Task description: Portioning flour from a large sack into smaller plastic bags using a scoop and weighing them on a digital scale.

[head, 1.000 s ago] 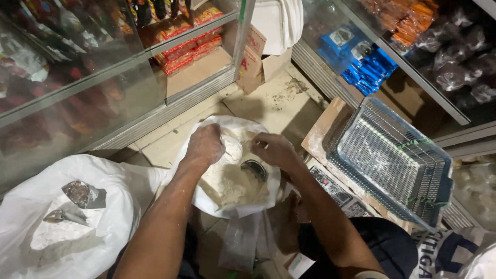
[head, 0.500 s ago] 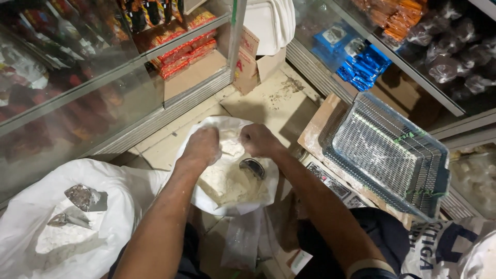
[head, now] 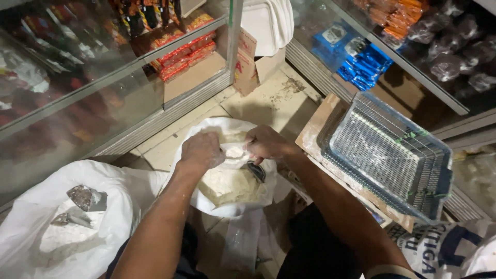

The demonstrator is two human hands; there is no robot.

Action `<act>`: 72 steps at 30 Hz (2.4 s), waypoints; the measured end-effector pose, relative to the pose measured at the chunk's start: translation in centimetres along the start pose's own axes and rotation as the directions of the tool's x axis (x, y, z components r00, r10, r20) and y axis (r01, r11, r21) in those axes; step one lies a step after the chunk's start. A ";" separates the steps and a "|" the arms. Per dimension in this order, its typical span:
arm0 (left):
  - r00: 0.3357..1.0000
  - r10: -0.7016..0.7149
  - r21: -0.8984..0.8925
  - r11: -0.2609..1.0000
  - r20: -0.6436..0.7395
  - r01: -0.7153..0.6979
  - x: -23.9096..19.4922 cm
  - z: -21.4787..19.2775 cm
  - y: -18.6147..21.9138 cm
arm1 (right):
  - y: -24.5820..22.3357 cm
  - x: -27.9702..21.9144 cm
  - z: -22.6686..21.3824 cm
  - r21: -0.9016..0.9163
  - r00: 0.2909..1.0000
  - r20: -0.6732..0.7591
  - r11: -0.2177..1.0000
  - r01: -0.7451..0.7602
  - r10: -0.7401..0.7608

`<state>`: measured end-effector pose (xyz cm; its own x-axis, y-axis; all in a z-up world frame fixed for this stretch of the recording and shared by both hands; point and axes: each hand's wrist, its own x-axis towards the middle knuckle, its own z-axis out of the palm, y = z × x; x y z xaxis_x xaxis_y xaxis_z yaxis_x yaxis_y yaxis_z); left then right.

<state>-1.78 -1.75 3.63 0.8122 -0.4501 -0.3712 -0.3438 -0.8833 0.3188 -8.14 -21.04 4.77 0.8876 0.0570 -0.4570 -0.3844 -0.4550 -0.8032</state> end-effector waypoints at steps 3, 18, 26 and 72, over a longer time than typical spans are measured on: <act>1.000 -0.025 -0.064 0.998 0.006 0.025 0.5 0.5 -1.5 | -1.0 -0.3 0.2 0.022 1.000 -0.018 1.000 0.009 -0.009; 0.997 0.073 -0.343 0.936 -0.040 -0.082 -0.7 0.4 0.8 | 8.3 5.4 -1.1 -0.525 0.843 -0.148 0.764 0.376 -0.516; 0.995 0.052 -0.266 0.961 -0.085 -0.073 -0.6 -0.5 2.0 | 6.9 3.8 0.1 -0.623 0.949 -0.229 0.782 0.027 -0.215; 0.988 0.013 -0.298 0.953 -0.153 -0.059 0.6 -0.8 -0.7 | 2.5 1.6 -0.5 -0.822 0.999 -0.036 0.570 -0.015 -0.025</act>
<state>-0.70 -1.27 3.84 0.8702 -0.4365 -0.2287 -0.2351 -0.7757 0.5857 -7.59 -22.52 2.22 0.9053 0.0364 -0.4232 -0.0240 -0.9903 -0.1366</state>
